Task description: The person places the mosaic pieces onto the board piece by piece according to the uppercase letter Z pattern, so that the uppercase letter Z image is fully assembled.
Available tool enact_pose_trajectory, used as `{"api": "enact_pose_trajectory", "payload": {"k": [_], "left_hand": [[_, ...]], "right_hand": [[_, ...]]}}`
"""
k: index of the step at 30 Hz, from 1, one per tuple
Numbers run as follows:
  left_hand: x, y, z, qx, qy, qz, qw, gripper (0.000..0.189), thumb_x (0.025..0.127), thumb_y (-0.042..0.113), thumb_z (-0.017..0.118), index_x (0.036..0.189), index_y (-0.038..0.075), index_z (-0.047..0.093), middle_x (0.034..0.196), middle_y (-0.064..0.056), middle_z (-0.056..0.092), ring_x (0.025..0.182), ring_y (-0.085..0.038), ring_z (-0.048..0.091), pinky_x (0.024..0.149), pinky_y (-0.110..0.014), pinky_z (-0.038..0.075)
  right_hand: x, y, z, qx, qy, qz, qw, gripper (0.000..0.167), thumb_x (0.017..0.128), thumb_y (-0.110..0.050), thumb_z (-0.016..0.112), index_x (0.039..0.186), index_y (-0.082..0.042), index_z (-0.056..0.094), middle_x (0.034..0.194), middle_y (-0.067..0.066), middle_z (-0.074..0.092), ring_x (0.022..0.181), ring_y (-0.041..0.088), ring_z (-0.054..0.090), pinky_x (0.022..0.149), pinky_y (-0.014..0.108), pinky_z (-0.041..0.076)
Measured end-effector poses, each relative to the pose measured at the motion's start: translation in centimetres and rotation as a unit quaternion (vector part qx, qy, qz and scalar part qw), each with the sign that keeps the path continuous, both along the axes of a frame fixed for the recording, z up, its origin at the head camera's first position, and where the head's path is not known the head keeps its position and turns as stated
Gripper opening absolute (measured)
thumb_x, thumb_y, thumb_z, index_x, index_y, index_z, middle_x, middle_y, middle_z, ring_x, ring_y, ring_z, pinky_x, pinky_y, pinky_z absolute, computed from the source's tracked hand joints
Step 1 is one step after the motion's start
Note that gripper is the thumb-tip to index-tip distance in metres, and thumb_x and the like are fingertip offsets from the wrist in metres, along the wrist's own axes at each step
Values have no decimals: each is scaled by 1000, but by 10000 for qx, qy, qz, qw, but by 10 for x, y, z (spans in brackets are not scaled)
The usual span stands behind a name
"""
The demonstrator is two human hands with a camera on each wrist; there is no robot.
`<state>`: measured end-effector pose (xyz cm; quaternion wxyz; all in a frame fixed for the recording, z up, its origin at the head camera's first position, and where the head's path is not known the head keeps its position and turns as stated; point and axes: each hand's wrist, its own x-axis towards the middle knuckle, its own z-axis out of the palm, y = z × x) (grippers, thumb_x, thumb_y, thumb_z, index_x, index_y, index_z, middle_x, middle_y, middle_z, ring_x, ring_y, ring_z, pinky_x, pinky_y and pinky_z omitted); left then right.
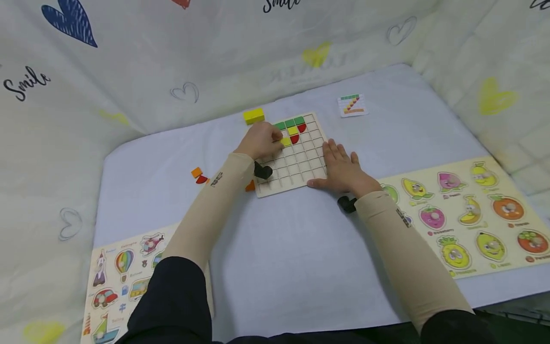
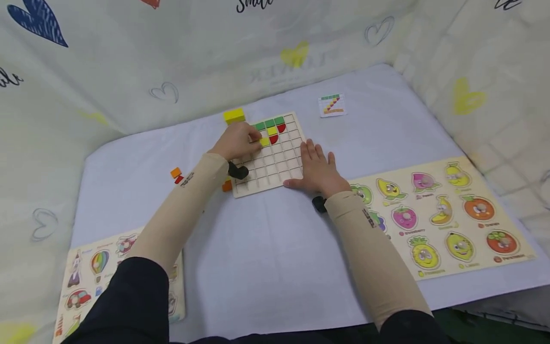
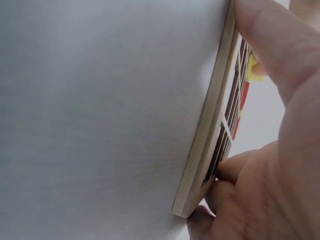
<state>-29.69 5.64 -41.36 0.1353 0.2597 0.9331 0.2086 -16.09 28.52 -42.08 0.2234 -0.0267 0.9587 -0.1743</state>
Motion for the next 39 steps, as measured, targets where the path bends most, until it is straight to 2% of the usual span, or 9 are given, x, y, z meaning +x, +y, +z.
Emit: {"api": "enact_pose_trajectory", "payload": {"k": [6,11,13,20,23,27,35,39], "left_hand": [[7,-38,3,131,152,33,9998,29,97,26,72,120,9,77,116,-7,76,108,-21,65,102,-37,52],[13,-75,1,31,139,72,9999,24,95,24,70,113,10,78,112,-5,76,106,-22,63,104,-38,49],[16,-88,0,-6,72,98,9999,24,94,24,71,113,11,78,112,-5,75,105,-22,62,104,-38,48],[32,-127,-4,19,-352,110,9993,19,91,23,73,108,15,78,110,-1,74,88,-22,58,82,-34,50],[40,-141,-4,-38,-475,-19,9989,21,88,20,75,109,17,78,112,0,74,91,-21,57,82,-34,48],[47,-151,-4,-65,-538,-60,9985,26,85,15,76,111,17,79,113,0,73,95,-22,56,84,-34,48],[52,-162,-3,-161,-409,-149,9989,23,88,15,78,110,17,81,112,-1,74,93,-22,57,82,-33,49],[55,-162,-1,-57,-298,-16,9995,21,86,16,80,107,16,82,107,0,76,89,-21,58,78,-32,48]], "right_hand": [[-1,-1,1,-58,-3,25,10000,123,93,-62,67,164,-4,-14,173,17,-19,162,42,-12,126,70,-5],[-2,2,0,-62,14,114,9999,123,93,-63,65,164,-3,-16,173,18,-21,162,43,-13,125,71,-5],[-2,3,1,-49,9,132,9999,123,94,-64,64,163,-3,-17,172,19,-22,161,44,-14,125,72,-5],[-5,1,1,-42,-19,148,9999,124,93,-65,63,163,-4,-19,171,19,-24,160,45,-15,124,73,-6],[-6,0,1,-40,-35,162,9999,125,93,-65,63,162,-3,-20,171,20,-25,160,45,-16,124,73,-7],[-6,0,1,-25,-35,164,9999,125,93,-65,63,162,-3,-21,170,20,-26,160,45,-16,124,73,-7],[-5,-1,3,-57,-51,159,9998,124,93,-64,64,162,-2,-19,171,21,-24,160,45,-15,124,73,-6],[-4,-2,3,-87,-58,165,9998,124,94,-62,65,163,-1,-18,171,21,-24,160,46,-15,124,73,-7]]}}
